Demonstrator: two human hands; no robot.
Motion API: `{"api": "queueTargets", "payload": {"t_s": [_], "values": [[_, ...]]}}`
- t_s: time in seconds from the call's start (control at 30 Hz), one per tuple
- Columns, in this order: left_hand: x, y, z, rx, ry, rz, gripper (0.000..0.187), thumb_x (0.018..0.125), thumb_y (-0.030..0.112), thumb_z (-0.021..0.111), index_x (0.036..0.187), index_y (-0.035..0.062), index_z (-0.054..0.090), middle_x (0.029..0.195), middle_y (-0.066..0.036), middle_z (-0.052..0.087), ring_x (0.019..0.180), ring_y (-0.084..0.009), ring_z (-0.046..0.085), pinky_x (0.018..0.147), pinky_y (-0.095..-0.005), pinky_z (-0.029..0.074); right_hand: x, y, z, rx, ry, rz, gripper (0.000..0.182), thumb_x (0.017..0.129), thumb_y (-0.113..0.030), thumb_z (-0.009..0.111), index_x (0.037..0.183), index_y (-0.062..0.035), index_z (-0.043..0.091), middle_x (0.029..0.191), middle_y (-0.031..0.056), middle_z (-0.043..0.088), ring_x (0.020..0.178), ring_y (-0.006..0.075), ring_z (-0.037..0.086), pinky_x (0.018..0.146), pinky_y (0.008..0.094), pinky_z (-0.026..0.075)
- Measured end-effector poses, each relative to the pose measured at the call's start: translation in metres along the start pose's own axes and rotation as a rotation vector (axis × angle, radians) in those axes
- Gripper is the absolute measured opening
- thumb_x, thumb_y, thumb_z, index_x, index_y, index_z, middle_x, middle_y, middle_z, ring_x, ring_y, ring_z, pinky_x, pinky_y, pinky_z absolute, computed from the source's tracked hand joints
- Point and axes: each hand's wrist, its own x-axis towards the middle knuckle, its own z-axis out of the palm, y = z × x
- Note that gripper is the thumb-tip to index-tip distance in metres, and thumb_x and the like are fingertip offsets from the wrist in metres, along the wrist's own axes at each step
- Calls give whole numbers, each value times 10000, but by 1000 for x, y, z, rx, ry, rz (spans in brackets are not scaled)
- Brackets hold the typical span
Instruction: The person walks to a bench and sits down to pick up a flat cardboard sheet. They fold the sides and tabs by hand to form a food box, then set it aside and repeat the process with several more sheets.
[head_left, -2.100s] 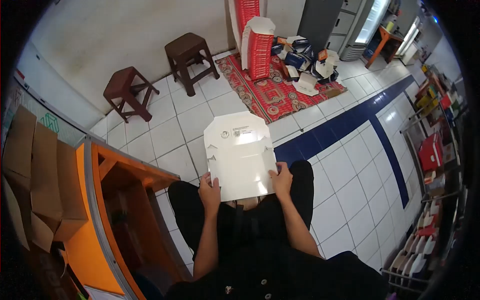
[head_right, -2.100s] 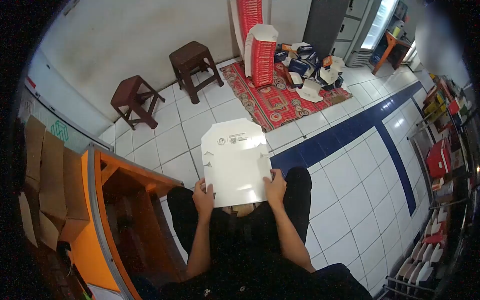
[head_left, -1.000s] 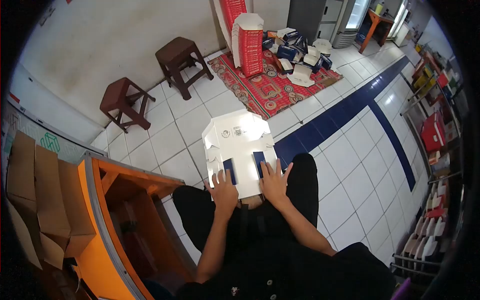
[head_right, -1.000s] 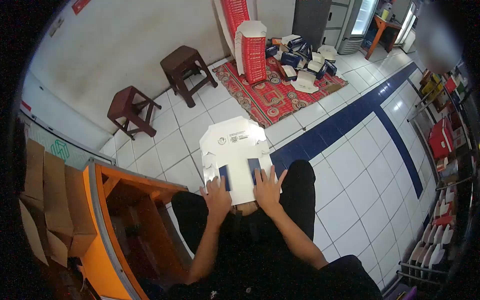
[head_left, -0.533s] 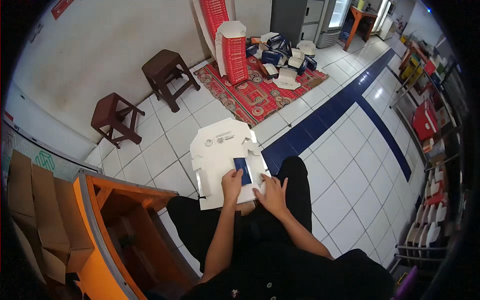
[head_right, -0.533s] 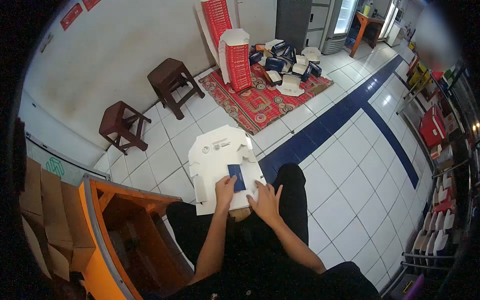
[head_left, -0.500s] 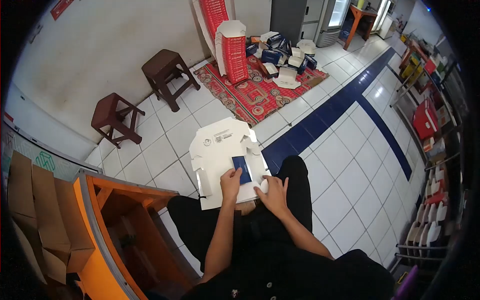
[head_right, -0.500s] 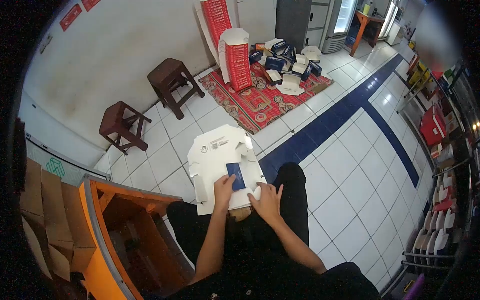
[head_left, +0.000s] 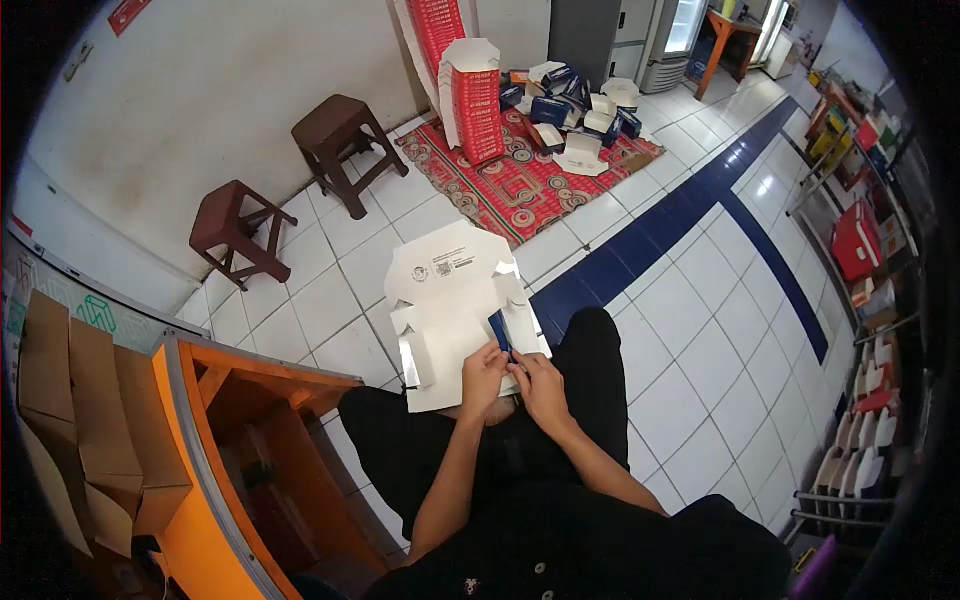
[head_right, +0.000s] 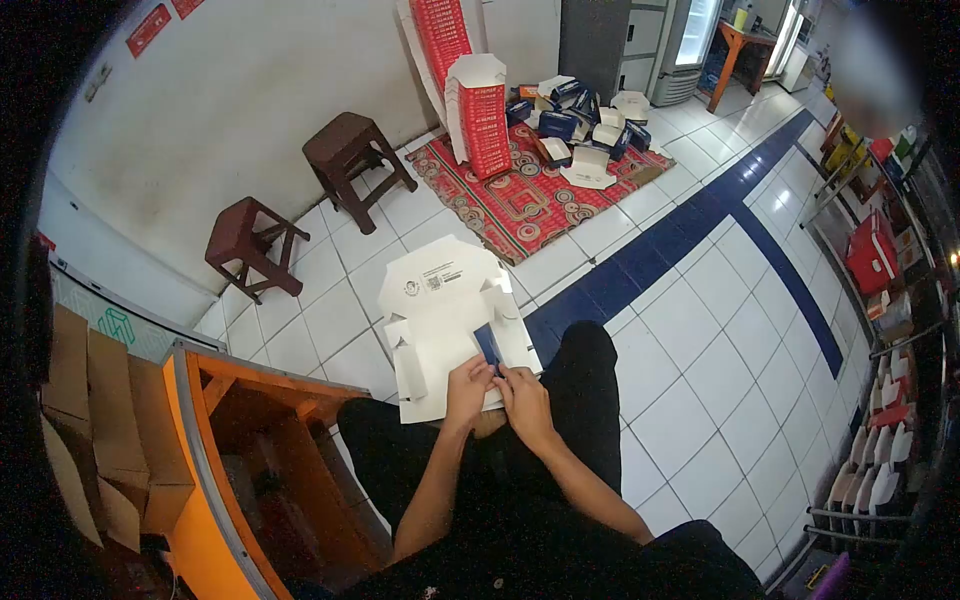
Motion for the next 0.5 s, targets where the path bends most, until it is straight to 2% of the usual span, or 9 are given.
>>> {"api": "queueTargets", "payload": {"t_s": [0.13, 0.2, 0.3, 0.33, 0.37, 0.4, 0.43, 0.47, 0.5], "values": [[-3, -13, -2, 116, -7, 74, 352, 924, 41, 584, 1244, -104, 551, 1066, -152, 660, 904, -167, 651, 762, -279, 578, 0, 7, 2, 28, 26, -30, 263, 886, -171, 655, 1053, 32, 664, 902, 207, 668, 817, 337, 669, 729, 405, 522], [-5, -11, -5, 286, -81, 86, 302, 921, 45, 589, 1189, -95, 594, 1032, -135, 673, 871, -156, 655, 736, -268, 578, 5, 9, 0, 147, -39, 167, 271, 880, -169, 665, 1067, 26, 652, 834, 202, 673, 771, 332, 679, 686, 397, 526], [-10, -7, -8, 369, -136, 62, 305, 920, 47, 584, 1186, -103, 589, 1048, -118, 670, 874, -161, 654, 733, -263, 565, 7, 13, 7, 176, -17, 229, 250, 852, -160, 704, 1014, 23, 649, 759, 186, 679, 696, 297, 691, 640, 353, 533], [2, -32, -21, 396, -204, 188, 447, 906, 104, 621, 1296, -85, 515, 1042, -200, 688, 871, -200, 687, 762, -294, 543, 7, 13, 9, 103, -15, 243, 303, 867, -207, 690, 1064, 17, 639, 796, 215, 676, 732, 305, 694, 661, 369, 535], [-7, -18, -22, 254, -240, 82, 480, 907, 103, 620, 1335, -64, 483, 1044, -183, 688, 910, -200, 676, 792, -292, 532, 3, 21, 17, 109, 17, 194, 302, 887, -223, 640, 1069, 18, 641, 850, 227, 677, 794, 346, 684, 703, 402, 533], [-13, -2, -24, 122, -299, -32, 516, 908, 101, 619, 1375, -44, 451, 1047, -167, 688, 949, -201, 666, 822, -290, 521, 5, 6, 3, 133, -140, 267, 318, 896, -226, 590, 1097, 15, 640, 927, 241, 670, 860, 373, 670, 746, 418, 526], [10, -41, -54, 416, -197, 223, 561, 910, 100, 626, 1421, 10, 411, 1110, -146, 652, 983, -184, 634, 825, -288, 508, 4, 33, 23, 71, -159, 230, 272, 896, -207, 555, 1031, 16, 635, 926, 229, 661, 863, 378, 661, 753, 438, 518], [-16, 12, -46, 359, -151, 159, 497, 903, 72, 609, 1378, 33, 467, 1164, -147, 602, 953, -191, 618, 793, -299, 505, 5, 35, 23, -117, -110, 108, 194, 894, -165, 526, 903, 13, 604, 875, 228, 639, 836, 383, 655, 719, 457, 515], [-15, 24, -51, 531, 19, 241, 472, 888, 42, 598, 1346, 34, 484, 1220, -155, 554, 928, -202, 604, 768, -312, 503, 7, 43, 24, -159, -71, 22, 145, 881, -113, 503, 816, 9, 545, 831, 223, 619, 799, 399, 640, 692, 480, 510]]}}
